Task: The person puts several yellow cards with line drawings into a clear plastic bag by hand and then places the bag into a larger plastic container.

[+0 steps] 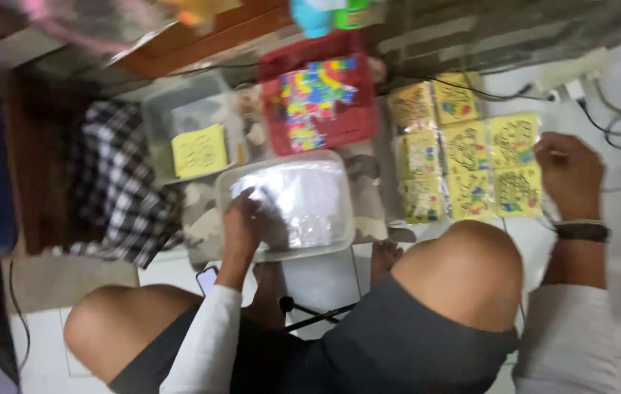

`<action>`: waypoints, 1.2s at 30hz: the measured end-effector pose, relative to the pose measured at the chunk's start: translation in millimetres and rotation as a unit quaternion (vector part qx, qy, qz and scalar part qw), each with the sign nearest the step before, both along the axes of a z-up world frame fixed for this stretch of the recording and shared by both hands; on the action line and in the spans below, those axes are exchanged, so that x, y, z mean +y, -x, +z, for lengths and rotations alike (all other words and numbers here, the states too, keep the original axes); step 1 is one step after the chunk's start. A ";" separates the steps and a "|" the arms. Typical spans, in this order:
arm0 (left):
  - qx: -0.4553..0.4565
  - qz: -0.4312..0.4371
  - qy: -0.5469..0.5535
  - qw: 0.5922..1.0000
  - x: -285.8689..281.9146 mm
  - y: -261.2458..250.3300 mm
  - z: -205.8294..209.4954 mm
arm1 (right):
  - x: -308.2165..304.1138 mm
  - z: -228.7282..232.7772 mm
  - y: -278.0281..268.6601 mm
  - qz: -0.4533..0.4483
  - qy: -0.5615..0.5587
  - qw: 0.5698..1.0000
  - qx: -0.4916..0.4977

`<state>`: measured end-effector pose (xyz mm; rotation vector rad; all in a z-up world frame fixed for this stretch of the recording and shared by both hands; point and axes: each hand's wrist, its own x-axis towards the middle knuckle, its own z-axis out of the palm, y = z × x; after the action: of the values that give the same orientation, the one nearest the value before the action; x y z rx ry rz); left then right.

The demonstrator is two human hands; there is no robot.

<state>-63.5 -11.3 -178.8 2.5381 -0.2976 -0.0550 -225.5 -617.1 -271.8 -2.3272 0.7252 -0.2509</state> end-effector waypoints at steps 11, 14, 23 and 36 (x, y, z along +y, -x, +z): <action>0.126 -0.015 0.130 0.983 10.3 -4.9 90.8 | 269.2 317.8 -115.6 0.278 -0.078 0.949 -0.125; 0.148 -0.026 0.202 0.968 18.2 -5.7 127.2 | 340.1 300.2 -136.4 0.377 -0.077 0.917 -0.105; 0.237 0.004 0.305 0.922 50.5 -34.9 93.6 | 374.3 205.8 -170.1 0.341 -0.138 0.928 0.064; 0.341 -0.066 0.104 0.932 31.4 -51.4 38.6 | 362.6 159.7 -194.8 0.337 -0.127 0.930 0.069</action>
<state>-12.1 20.1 -140.2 2.1245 -0.1781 -0.8856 -30.7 -254.6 -112.0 -2.2046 -0.0153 0.3013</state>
